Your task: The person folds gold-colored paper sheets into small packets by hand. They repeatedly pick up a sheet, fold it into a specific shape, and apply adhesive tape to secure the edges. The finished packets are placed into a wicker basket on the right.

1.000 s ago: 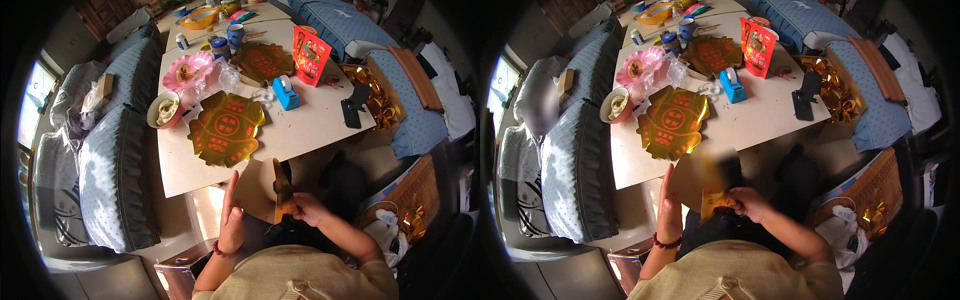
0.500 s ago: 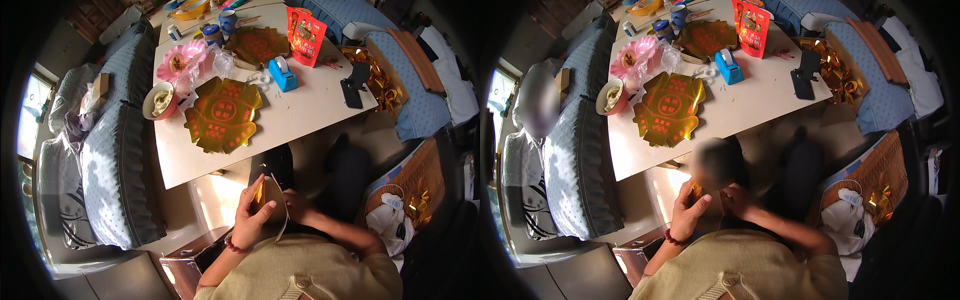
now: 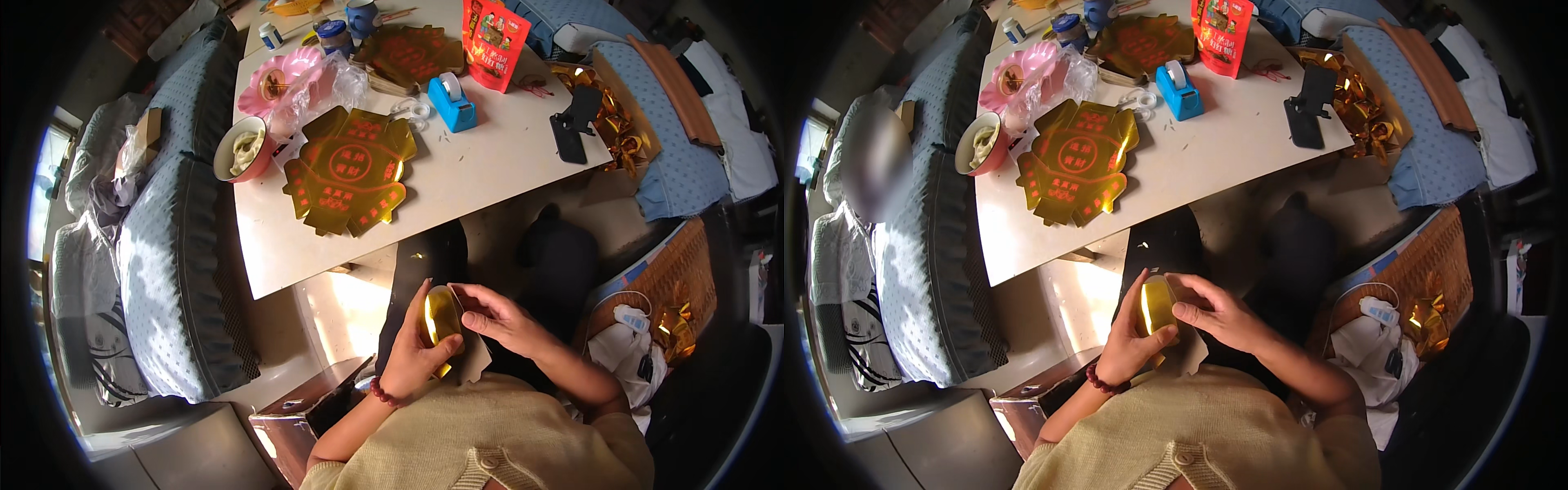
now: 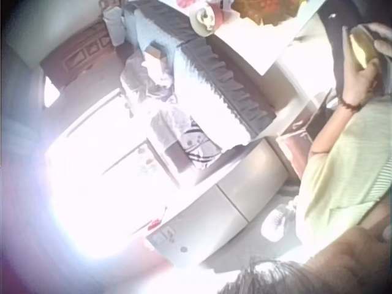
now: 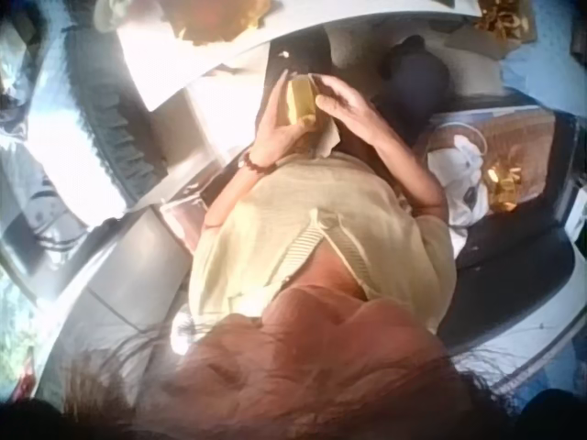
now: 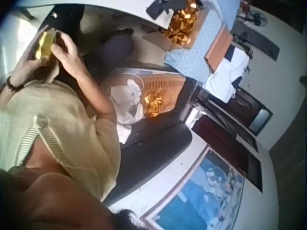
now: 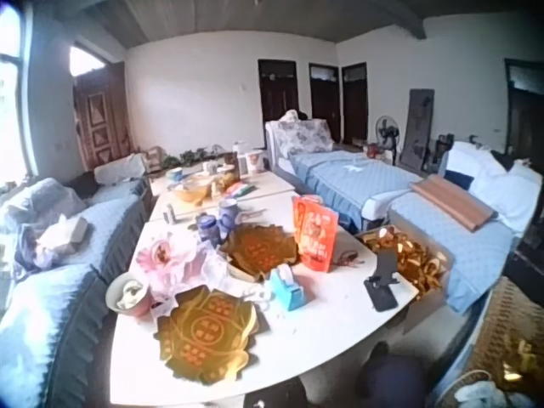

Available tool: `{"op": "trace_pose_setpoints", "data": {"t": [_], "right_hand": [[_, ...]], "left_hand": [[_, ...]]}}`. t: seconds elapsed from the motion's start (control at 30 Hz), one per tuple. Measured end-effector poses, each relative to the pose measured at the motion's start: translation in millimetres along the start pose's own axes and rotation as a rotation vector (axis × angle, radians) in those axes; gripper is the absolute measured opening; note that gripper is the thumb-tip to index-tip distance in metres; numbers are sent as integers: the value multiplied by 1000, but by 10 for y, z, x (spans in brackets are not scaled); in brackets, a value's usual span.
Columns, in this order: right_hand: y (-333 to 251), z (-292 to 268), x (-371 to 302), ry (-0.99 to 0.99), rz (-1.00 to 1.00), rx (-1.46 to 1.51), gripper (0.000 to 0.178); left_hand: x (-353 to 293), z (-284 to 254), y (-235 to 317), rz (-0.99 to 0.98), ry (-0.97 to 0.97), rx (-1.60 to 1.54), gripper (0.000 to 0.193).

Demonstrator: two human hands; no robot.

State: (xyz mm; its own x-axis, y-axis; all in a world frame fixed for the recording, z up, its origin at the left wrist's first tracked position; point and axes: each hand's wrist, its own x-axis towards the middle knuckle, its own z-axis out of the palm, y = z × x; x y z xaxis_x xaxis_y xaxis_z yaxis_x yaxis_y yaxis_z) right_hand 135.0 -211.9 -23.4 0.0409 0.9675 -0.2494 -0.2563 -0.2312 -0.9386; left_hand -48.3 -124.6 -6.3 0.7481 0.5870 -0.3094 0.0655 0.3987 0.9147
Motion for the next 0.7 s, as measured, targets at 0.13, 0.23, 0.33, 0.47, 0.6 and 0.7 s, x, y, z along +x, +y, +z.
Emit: {"op": "trace_pose_setpoints", "data": {"t": [0.13, 0.23, 0.33, 0.47, 0.6, 0.7], "right_hand": [[-164, 77, -32, 113, -104, -283, 51], [-444, 192, -79, 395, -459, -861, 41], [-419, 262, -249, 294, -798, -912, 31], [-411, 393, -145, 268, -290, -873, 56], [-213, 331, -66, 242, -62, -544, 52], [-107, 325, -6, 243, -32, -286, 48]], "left_hand": [[49, -46, -30, -104, -46, -98, 80], [41, -60, -12, -186, -44, -162, 71], [18, -47, -66, -126, -36, -183, 67], [13, 52, 7, -118, -29, -136, 67], [5, 55, -27, -93, -57, -36, 68], [6, 56, -27, -30, -103, 36, 70]]}}
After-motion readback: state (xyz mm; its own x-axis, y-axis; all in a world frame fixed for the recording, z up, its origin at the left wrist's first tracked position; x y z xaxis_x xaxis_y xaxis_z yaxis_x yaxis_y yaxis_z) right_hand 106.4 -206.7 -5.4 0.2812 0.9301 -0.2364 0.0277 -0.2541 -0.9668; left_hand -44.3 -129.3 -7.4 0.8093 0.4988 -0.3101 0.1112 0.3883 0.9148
